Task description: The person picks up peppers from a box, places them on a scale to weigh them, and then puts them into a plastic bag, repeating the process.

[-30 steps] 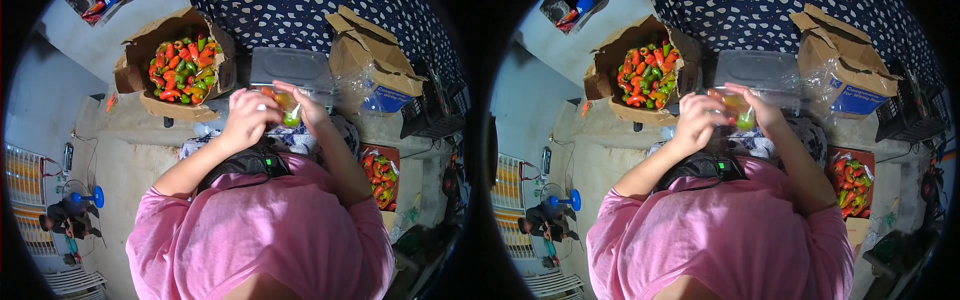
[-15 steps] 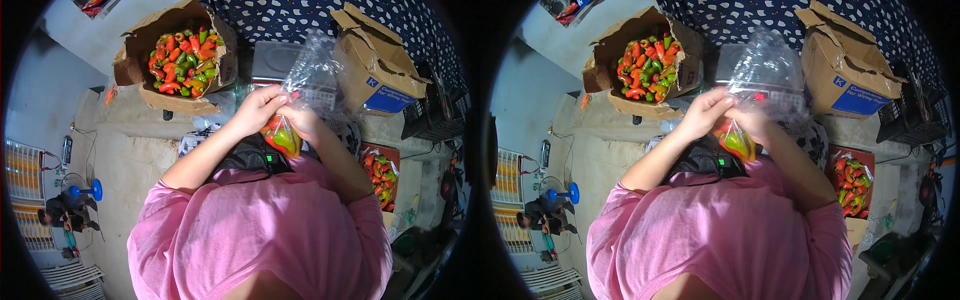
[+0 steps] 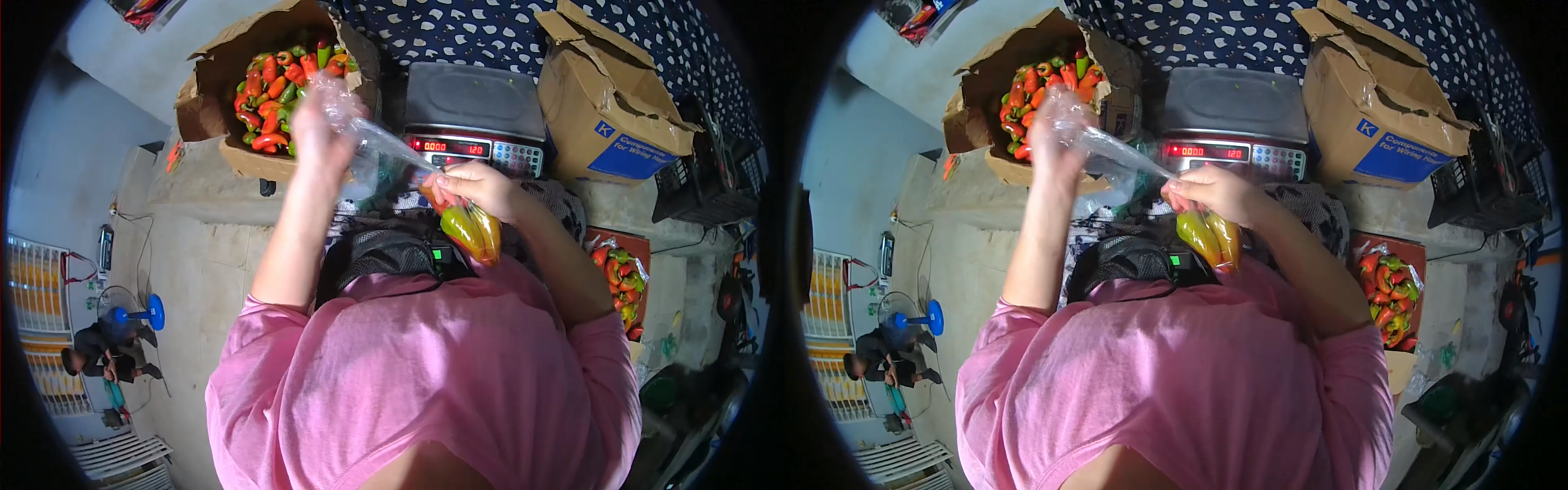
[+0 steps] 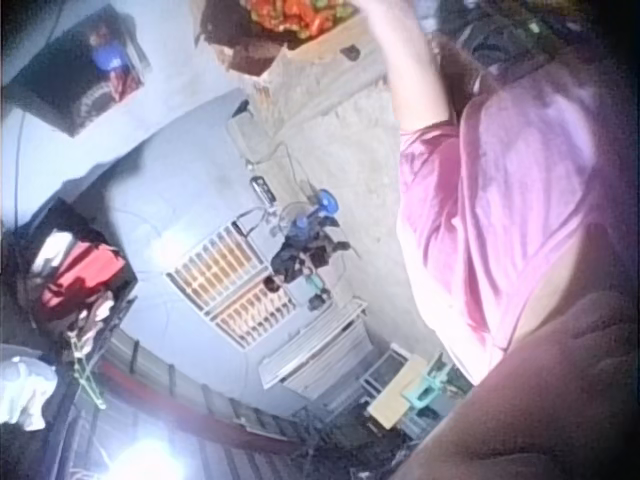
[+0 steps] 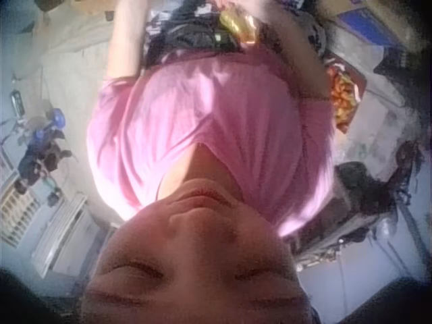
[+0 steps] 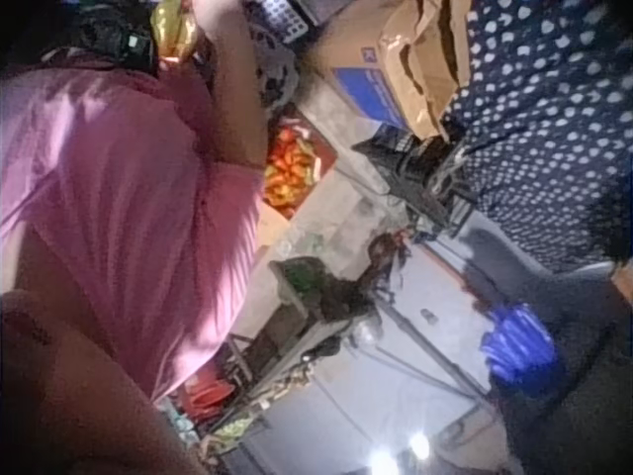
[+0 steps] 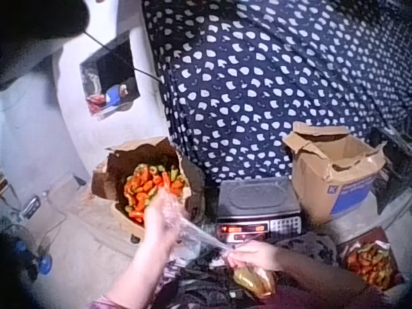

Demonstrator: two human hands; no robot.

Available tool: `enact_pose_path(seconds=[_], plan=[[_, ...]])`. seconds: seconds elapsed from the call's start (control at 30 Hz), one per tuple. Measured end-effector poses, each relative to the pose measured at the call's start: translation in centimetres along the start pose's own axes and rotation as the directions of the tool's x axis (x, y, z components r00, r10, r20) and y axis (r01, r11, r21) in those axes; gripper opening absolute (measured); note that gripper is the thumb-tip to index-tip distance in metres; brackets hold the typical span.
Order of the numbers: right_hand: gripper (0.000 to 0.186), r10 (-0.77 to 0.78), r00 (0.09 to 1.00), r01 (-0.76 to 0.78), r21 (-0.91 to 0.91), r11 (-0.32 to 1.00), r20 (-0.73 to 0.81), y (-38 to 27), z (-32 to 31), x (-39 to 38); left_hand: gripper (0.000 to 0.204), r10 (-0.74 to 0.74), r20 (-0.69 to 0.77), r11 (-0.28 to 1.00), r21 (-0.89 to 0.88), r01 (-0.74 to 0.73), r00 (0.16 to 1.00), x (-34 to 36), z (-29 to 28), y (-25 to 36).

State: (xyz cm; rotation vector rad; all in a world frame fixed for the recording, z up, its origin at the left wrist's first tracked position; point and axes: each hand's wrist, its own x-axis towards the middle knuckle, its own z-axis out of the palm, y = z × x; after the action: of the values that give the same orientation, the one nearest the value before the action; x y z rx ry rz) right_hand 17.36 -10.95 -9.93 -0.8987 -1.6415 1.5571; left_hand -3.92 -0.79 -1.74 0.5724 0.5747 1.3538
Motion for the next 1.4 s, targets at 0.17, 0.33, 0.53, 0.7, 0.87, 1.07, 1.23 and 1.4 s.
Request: enact_pose_path(seconds=[0.17,0.33,0.53,0.7,0.87,1.07,1.23,1.4], plan=[[0.038,0.099,0.99,-0.104,0.056,0.993,0.096,0.7,0.5,0.5,0.018,0.85,0.285,0.336,0.354,-0.873,0.442,-1.6,0.7,6.9],[0.021,-0.448,0.884,0.362,-0.413,0.836,-0.131,1.5,2.3,0.6,0.049,-0.393,0.908,-0.233,0.056,-0.971,0.147,-8.7,3.5,-1.0],[0.022,0.193,0.942,-0.136,-0.214,0.967,0.274,-2.6,1.4,-0.3,0.046,-0.639,0.677,-0.405,0.108,-0.908,0.365,-9.6,1.7,-0.8],[0.013,-0.265,0.909,0.372,-0.342,0.863,0.321,-2.5,1.1,-1.2,0.017,-0.736,0.636,-0.321,-0.03,-0.947,0.23,-10.1,3.2,1.5],[0.007,0.005,0.917,0.126,-0.301,0.945,0.399,-3.8,4.9,-1.9,0.009,-0.588,0.809,0.015,-0.017,-1.0,-0.023,-9.0,2.7,1.9],[0.013,-0.051,0.996,0.041,0.139,0.989,0.072,-3.1,5.6,-4.9,0.012,-0.35,0.906,-0.079,0.226,-0.971,0.24,-9.0,-3.8,-2.8],[0.025,-0.006,0.968,0.081,0.29,0.954,-0.251,0.7,4.1,-4.2,0.013,-0.366,0.796,-0.283,0.398,-0.873,0.482,-12.9,-4.9,-4.5],[0.013,-0.578,0.767,-0.017,-0.908,0.418,-0.28,-0.5,2.0,-0.9,0.021,-0.487,0.61,-0.27,0.576,-0.772,0.625,-11.8,-1.3,-2.8]])
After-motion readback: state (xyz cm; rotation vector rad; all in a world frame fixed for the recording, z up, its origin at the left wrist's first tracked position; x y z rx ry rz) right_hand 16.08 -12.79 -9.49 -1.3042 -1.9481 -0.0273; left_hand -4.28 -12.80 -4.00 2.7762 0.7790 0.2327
